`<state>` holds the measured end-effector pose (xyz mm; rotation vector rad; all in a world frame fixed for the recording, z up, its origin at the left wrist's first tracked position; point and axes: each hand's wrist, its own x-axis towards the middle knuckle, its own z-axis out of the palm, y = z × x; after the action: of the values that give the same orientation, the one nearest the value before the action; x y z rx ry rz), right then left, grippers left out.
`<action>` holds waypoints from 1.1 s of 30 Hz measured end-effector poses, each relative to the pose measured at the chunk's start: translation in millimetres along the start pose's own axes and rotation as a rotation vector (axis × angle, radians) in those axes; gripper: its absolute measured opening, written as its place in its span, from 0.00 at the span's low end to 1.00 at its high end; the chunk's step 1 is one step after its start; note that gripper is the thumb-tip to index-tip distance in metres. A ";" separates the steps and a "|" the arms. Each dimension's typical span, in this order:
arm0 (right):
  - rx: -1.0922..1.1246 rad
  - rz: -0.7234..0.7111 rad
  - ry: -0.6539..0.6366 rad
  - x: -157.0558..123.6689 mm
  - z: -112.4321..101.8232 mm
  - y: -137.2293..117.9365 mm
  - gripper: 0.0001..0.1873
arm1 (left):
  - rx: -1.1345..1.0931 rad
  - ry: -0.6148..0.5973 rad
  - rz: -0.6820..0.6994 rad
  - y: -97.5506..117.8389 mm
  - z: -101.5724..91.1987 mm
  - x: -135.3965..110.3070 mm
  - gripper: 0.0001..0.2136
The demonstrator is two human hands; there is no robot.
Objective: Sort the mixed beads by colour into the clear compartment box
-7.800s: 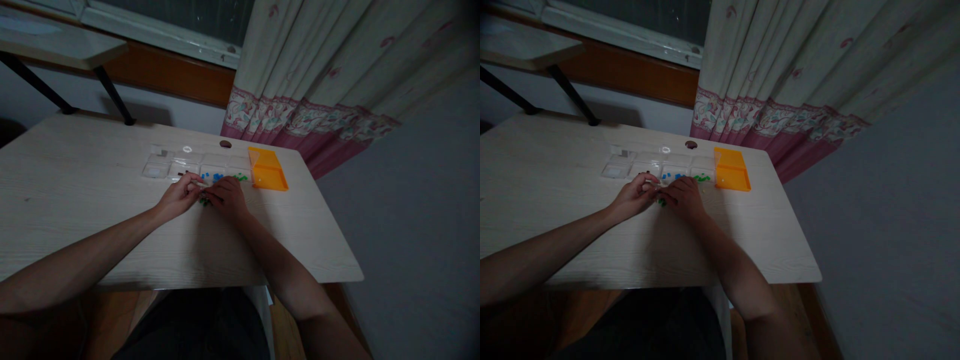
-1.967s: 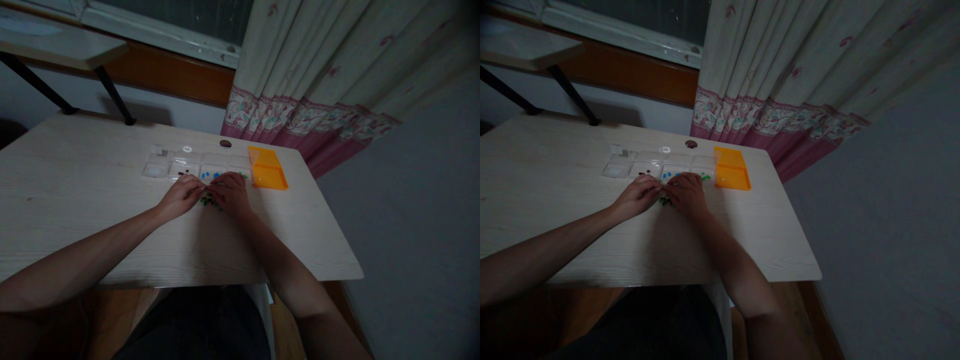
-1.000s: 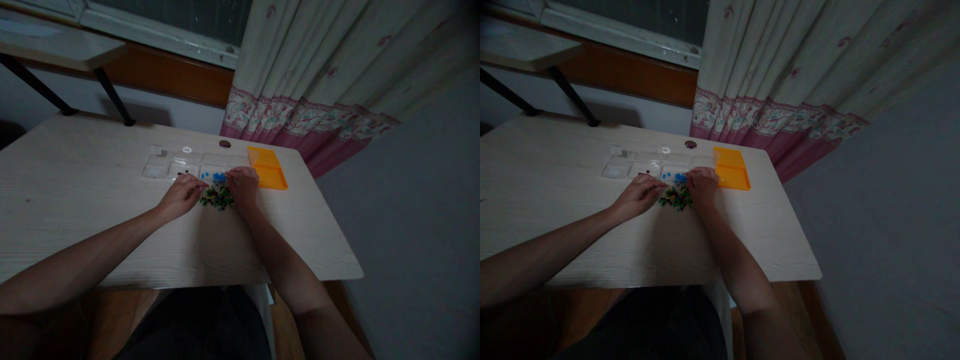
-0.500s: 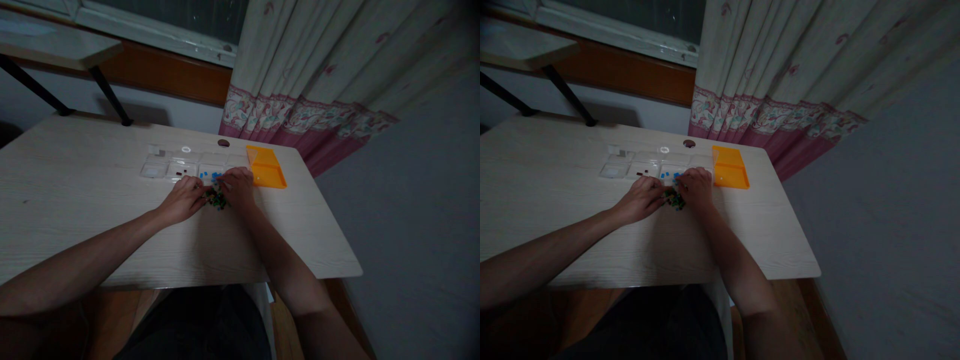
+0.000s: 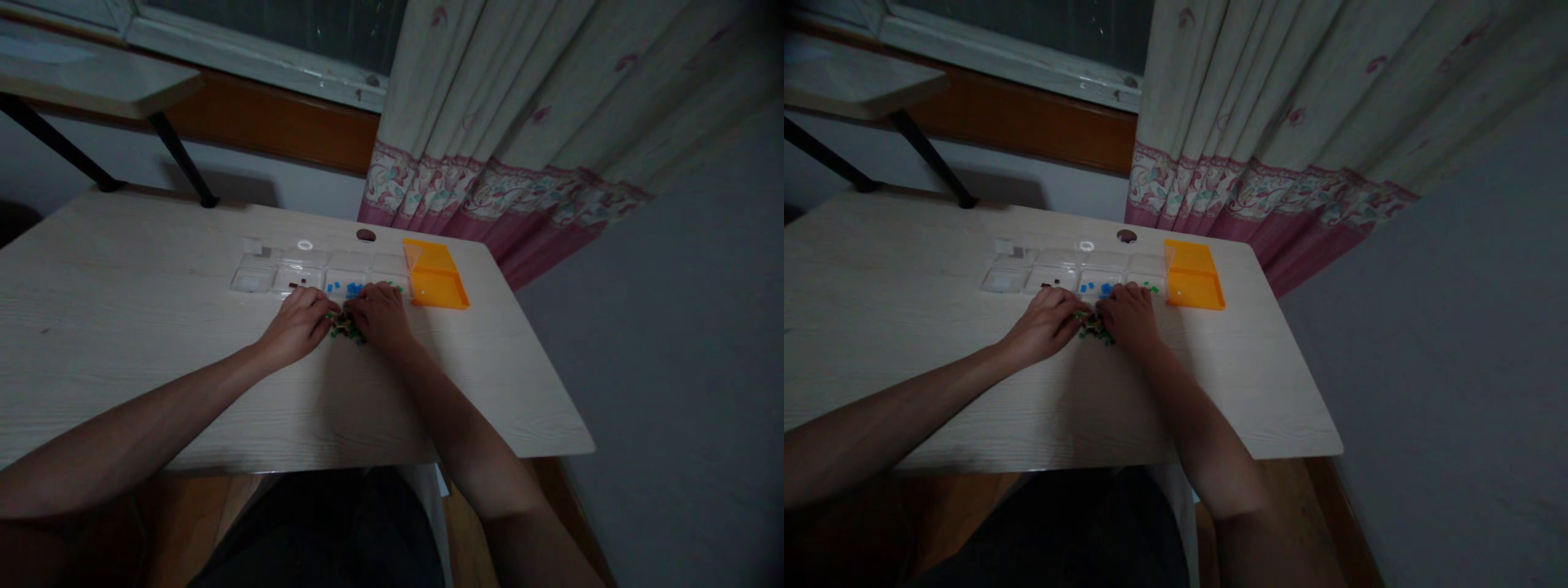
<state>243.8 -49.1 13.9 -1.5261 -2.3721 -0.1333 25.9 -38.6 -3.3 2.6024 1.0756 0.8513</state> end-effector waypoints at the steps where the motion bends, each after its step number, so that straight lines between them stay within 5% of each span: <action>1: 0.005 -0.004 -0.002 0.2 -0.3 -0.4 0.12 | 0.000 0.005 -0.003 0.0 0.0 0.0 0.12; 20: -0.068 -0.054 -0.058 0.0 -6.0 -8.3 0.11 | -0.051 0.033 -0.005 -0.2 -0.4 1.4 0.12; 33: 0.156 -0.070 0.107 -0.9 0.1 -2.7 0.09 | -0.094 0.039 -0.032 -2.0 -0.2 1.8 0.15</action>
<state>241.7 -51.0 13.8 -1.3323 -2.2946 -0.0437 25.7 -36.0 -3.2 2.4950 1.0575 0.9256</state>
